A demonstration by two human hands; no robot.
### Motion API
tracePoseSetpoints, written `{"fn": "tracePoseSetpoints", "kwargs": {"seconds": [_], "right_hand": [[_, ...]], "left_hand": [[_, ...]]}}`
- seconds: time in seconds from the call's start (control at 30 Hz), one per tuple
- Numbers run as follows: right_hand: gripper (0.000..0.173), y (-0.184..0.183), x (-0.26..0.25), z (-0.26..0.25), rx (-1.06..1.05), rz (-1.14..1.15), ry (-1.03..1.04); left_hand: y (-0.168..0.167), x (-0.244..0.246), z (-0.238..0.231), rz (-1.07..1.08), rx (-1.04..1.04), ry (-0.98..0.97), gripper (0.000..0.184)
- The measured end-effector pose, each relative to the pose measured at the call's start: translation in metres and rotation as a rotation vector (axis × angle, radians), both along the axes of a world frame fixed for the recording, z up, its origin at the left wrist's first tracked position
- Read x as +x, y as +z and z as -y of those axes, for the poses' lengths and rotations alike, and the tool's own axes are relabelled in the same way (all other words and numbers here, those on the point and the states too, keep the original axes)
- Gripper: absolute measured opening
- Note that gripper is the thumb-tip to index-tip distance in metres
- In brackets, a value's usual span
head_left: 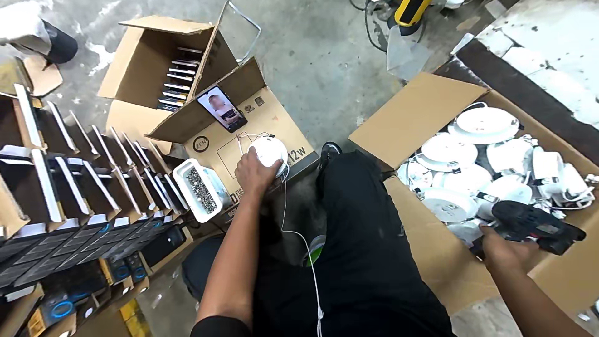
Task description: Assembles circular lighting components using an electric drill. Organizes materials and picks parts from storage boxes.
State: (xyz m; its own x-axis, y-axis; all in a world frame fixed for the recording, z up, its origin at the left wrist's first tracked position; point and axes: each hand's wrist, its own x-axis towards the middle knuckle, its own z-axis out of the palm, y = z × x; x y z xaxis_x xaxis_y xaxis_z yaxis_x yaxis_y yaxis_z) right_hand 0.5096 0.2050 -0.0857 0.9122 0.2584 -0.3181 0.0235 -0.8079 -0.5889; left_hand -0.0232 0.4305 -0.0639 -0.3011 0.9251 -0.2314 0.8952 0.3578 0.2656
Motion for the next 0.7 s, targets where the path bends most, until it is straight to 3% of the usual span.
{"fn": "tracePoseSetpoints", "kwargs": {"seconds": [0.2,0.47,0.57,0.7], "right_hand": [[0.104,-0.006,0.014,-0.005,0.058,0.024,-0.029],[0.103,-0.004,0.016,-0.010,0.184,-0.009,-0.077],[0.101,-0.001,0.012,-0.012,0.200,-0.006,-0.058],[0.098,-0.002,0.012,-0.011,0.168,0.000,-0.069]], "left_hand": [[0.006,0.005,-0.006,-0.074,-0.048,0.167,0.103],[-0.009,-0.023,-0.009,0.653,-0.095,0.660,0.069],[-0.008,-0.023,-0.007,0.790,-0.107,0.699,0.061],[-0.008,-0.009,-0.002,0.944,0.082,0.625,0.054]]}}
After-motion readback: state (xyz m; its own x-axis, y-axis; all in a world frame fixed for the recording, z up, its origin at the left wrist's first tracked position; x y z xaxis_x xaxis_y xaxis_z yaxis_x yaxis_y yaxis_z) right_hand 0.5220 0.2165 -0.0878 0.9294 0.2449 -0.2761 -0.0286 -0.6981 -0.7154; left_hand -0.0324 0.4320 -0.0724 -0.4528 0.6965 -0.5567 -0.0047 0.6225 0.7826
